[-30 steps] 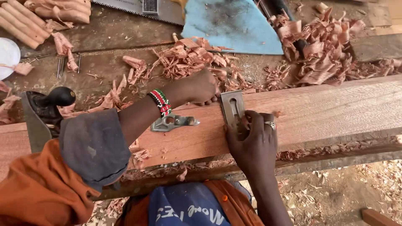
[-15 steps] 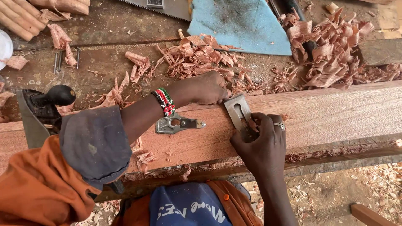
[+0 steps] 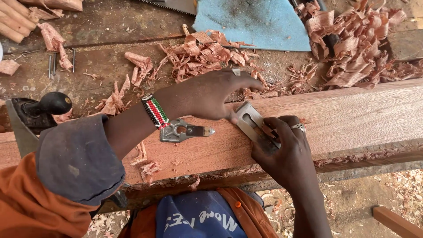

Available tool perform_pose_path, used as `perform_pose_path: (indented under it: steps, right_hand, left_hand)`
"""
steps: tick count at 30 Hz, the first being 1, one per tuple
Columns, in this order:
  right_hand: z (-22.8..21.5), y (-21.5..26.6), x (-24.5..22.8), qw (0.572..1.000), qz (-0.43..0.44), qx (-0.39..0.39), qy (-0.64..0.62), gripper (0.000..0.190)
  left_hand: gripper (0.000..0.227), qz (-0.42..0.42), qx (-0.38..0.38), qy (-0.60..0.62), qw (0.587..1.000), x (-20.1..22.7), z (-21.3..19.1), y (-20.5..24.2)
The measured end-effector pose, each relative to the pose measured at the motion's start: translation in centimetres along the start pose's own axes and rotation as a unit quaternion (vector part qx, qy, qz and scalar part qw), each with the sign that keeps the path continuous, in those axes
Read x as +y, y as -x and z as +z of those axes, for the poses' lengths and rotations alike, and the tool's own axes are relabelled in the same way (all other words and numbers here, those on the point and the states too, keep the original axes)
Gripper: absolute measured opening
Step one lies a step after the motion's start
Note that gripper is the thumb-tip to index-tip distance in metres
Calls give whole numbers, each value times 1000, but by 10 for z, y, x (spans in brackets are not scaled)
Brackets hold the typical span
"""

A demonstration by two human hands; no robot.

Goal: Assembling or adjusting the blade and chip breaker components of a manual hand plane on a workbench.

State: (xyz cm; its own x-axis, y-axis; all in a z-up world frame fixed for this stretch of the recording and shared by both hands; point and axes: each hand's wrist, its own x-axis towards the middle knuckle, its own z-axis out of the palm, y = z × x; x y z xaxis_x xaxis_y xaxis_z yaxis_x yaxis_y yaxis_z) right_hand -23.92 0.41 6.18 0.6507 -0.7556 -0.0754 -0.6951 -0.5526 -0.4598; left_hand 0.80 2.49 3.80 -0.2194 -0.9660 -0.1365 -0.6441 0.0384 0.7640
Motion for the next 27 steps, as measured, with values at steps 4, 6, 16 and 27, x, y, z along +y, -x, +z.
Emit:
perform_pose_path:
  steps: [4, 6, 16, 27]
  right_hand:
    - [-4, 2, -5, 1000, 20, 1, -1, 59]
    - [-6, 4, -6, 1000, 30, 2, -1, 57]
    - [-6, 5, -2, 998, 59, -5, -34, 58]
    - [-4, 10, -2, 991, 132, -10, -24, 61]
  left_hand:
    - [99, 32, -27, -100, 994, 6, 5, 0]
    - [102, 29, -30, -133, 990, 2, 8, -2]
    - [86, 109, -29, -112, 987, -5, 6, -11]
    - [76, 126, -62, -127, 982, -6, 7, -16]
